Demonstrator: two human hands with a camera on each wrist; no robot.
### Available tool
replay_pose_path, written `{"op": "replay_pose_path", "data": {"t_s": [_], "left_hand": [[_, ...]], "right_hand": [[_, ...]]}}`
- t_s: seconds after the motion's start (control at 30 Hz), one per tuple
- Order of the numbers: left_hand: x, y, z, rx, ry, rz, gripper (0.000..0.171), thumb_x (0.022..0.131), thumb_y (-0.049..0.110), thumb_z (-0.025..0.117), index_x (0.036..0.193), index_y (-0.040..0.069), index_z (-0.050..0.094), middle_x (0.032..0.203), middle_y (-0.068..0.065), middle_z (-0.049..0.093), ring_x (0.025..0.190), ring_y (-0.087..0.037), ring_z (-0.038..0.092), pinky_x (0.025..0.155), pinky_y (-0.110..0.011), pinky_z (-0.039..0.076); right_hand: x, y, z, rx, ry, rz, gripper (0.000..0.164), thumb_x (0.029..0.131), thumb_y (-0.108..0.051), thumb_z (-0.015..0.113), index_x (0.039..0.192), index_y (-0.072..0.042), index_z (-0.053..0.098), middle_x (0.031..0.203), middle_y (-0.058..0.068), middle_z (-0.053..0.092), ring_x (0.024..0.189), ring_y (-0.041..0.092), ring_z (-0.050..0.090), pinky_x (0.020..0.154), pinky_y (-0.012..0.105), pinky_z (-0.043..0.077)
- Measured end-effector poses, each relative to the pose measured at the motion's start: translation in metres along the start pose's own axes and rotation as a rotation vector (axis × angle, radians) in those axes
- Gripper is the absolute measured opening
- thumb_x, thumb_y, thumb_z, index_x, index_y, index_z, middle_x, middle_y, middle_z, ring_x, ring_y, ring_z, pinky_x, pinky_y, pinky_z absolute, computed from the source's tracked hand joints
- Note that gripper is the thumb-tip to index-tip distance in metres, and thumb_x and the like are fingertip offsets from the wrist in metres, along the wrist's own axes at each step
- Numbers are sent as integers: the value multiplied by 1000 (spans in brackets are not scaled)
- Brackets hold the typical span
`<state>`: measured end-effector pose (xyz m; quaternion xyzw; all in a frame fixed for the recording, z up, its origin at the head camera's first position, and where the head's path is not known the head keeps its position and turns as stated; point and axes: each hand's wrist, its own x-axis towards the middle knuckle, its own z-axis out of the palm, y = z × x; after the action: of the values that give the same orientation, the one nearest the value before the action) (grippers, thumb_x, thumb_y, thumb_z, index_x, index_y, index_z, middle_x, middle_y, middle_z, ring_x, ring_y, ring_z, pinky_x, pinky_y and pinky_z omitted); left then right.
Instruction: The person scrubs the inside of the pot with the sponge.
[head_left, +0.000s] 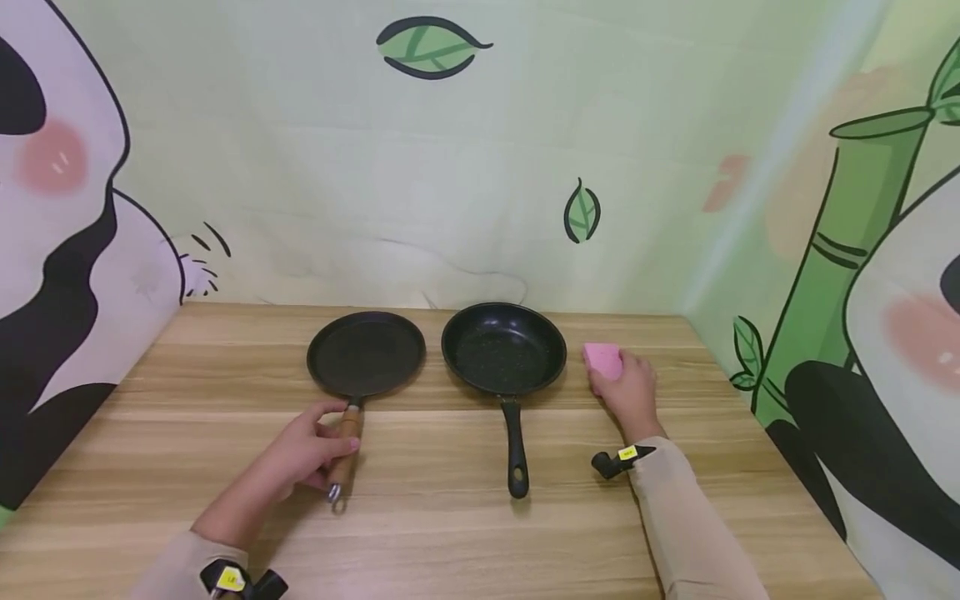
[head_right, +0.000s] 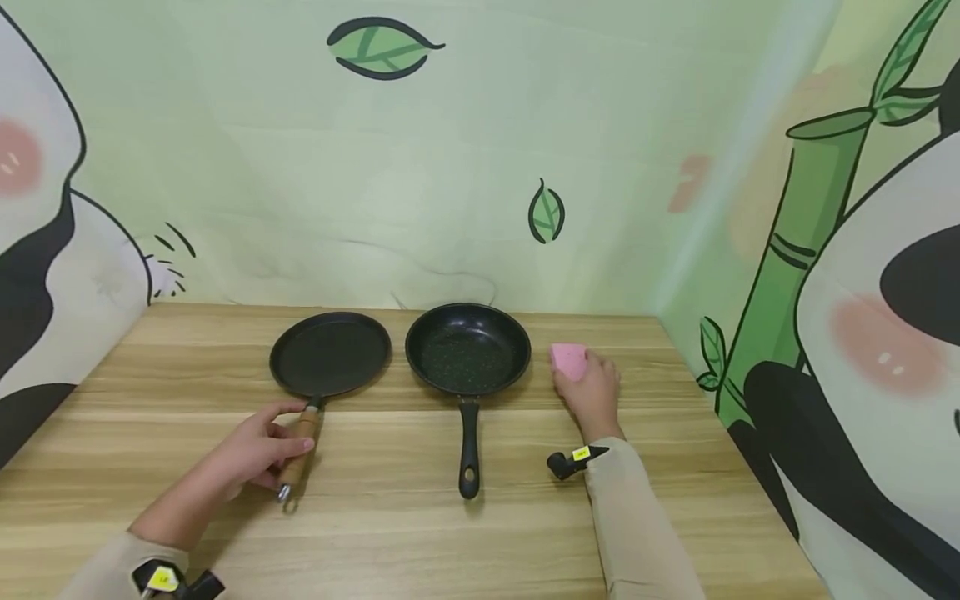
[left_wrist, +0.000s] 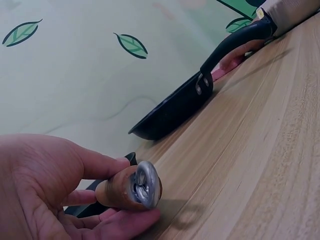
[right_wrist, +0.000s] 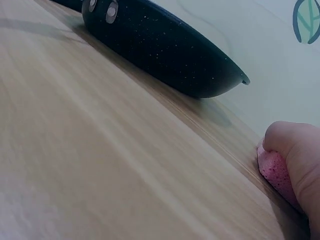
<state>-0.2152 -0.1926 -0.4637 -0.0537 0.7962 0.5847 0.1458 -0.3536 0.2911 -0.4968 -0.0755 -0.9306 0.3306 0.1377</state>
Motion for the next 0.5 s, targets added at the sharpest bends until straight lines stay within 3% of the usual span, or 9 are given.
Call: {"op": "replay_pose_path", "data": {"t_s": [0.2, 0.5], "left_hand": [[-1, 0, -3, -4, -5, -6, 71, 95, 14, 71, 151, 7, 29, 124, -30, 47, 77, -29, 67, 59, -45, 62], [-1, 0, -2, -3, -10, -11, 71, 96, 14, 70, 152, 7, 28, 126, -31, 46, 78, -30, 67, 59, -46, 62]], "right_hand": [[0, -10, -1, -28, -5, 25, 81, 85, -37, 69, 148, 7, 42, 137, 33, 46, 124, 46, 41, 102, 57, 42], [11, -33, -9, -58, 7, -20, 77, 91, -45, 64, 146, 6, 45, 132, 30, 50, 118, 42, 47, 99, 53, 46]]}}
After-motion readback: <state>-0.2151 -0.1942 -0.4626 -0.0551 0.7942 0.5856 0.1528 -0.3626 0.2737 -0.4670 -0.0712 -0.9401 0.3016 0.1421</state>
